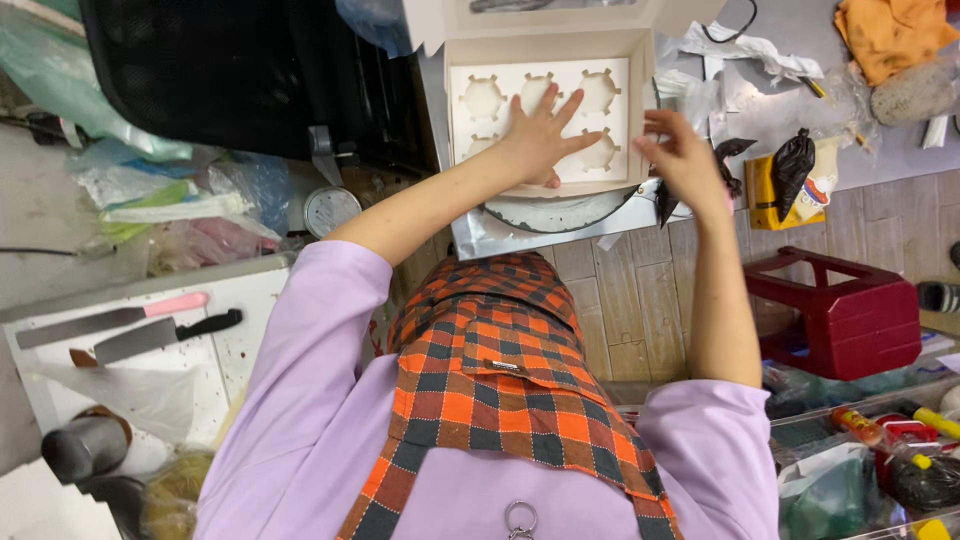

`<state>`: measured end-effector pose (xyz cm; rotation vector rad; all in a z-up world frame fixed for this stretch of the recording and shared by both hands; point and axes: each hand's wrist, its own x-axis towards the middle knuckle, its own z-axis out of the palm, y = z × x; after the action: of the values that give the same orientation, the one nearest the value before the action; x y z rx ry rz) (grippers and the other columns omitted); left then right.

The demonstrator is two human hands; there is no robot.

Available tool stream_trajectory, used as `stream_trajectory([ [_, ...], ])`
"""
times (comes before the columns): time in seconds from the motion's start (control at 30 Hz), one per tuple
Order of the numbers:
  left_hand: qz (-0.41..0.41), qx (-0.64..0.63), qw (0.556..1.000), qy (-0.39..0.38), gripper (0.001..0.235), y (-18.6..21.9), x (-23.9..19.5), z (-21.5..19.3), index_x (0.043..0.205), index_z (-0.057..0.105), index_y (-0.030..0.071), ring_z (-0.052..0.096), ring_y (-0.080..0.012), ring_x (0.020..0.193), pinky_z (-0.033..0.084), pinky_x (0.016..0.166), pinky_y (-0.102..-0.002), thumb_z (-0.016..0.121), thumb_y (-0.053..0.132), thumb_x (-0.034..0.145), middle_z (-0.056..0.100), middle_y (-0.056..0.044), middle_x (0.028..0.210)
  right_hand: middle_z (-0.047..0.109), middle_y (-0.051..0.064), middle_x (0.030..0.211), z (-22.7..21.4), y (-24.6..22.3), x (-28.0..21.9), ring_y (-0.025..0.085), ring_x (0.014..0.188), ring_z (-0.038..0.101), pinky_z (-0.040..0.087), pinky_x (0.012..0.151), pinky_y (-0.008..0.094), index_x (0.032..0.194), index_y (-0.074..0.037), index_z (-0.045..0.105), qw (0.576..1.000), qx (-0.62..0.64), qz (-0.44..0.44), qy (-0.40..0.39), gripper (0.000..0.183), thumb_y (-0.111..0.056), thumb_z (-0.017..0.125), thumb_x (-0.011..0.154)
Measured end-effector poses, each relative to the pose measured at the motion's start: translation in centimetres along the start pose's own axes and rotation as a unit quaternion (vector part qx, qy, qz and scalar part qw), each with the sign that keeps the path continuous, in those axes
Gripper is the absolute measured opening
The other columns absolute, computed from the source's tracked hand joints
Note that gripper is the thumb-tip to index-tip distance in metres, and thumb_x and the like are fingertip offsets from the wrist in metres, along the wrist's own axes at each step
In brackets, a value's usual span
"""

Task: The person folds a flat white paperboard into a box shape, then inserts a pre-cut paper insert with multiple cutouts into the box. The person presses the insert into place inside the box.

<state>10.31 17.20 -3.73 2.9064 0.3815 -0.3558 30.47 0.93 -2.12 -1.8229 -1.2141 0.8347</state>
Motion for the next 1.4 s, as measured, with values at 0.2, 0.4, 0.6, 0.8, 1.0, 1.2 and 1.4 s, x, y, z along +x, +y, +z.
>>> stream_trajectory([
  [0.2,0.005,-0.093,0.967,0.238,0.062,-0.8,2.6,1.7,0.129,0.063,0.008,0.055,-0.0384,0.116,0.053,0.086,-0.051,0.087,0.036,0.079,0.061,-0.015,0.125,0.066,-0.003,0.091,1.6,3.2,0.0,0.003,0.073,0.050,0.039,0.062,0.021,0.135,-0.004,0.063,0.996,0.065,0.032,0.051,0.036,-0.023,0.068,0.104],
  [0.4,0.019,-0.083,0.941,0.326,0.029,-0.6,6.3,3.4,0.085,0.071,0.002,0.059,-0.0298,0.100,0.054,0.077,-0.038,0.079,0.015,0.061,0.063,-0.013,0.104,0.069,0.000,0.101,1.1,4.0,0.1,0.004,0.077,0.051,0.039,0.063,0.021,0.136,-0.001,0.061,0.988,0.146,0.043,0.009,0.038,-0.021,0.067,0.105],
  [0.6,0.042,0.043,0.957,0.285,0.020,0.0,7.3,4.8,0.085,0.071,-0.001,0.060,-0.0291,0.102,0.053,0.076,-0.035,0.076,0.009,0.068,0.064,-0.015,0.100,0.073,0.009,0.117,0.9,3.4,-0.2,0.008,0.093,0.065,0.049,0.069,0.020,0.136,0.001,0.060,0.991,0.129,0.020,0.001,0.040,-0.020,0.066,0.102],
  [0.8,0.059,-0.074,0.945,0.314,0.020,-0.4,7.0,4.1,0.086,0.074,0.006,0.061,-0.0261,0.102,0.052,0.085,-0.038,0.079,0.011,0.068,0.067,-0.007,0.100,0.073,0.010,0.117,0.6,4.1,-0.2,0.009,0.086,0.064,0.050,0.064,0.022,0.135,0.002,0.059,0.988,0.150,0.017,-0.011,0.042,-0.020,0.069,0.100],
  [1.0,-0.018,-0.191,0.948,0.253,0.027,0.3,5.6,1.6,0.080,0.073,0.004,0.060,-0.0315,0.097,0.051,0.080,-0.044,0.088,0.021,0.066,0.066,-0.010,0.096,0.071,0.010,0.121,-0.1,5.9,0.3,0.011,0.099,0.068,0.058,0.071,0.026,0.137,0.000,0.058,0.980,0.194,0.024,-0.042,0.044,-0.022,0.064,0.100],
  [1.2,-0.060,-0.106,0.934,0.337,0.031,2.7,5.9,1.8,0.082,0.069,0.003,0.061,-0.0311,0.099,0.053,0.082,-0.042,0.086,0.016,0.059,0.063,-0.012,0.101,0.066,0.009,0.131,-0.4,6.7,3.4,0.016,0.116,0.068,0.064,0.082,0.030,0.143,-0.005,0.055,0.954,0.286,0.033,-0.080,0.052,-0.040,0.057,0.105],
  [1.4,-0.071,-0.106,0.924,0.361,0.033,2.6,6.6,2.6,0.081,0.067,0.001,0.061,-0.0316,0.098,0.054,0.080,-0.041,0.085,0.015,0.057,0.063,-0.014,0.099,0.069,0.011,0.124,-0.4,5.7,4.0,0.016,0.113,0.068,0.064,0.078,0.029,0.141,-0.002,0.059,0.970,0.225,0.045,-0.083,0.055,-0.041,0.062,0.102],
])
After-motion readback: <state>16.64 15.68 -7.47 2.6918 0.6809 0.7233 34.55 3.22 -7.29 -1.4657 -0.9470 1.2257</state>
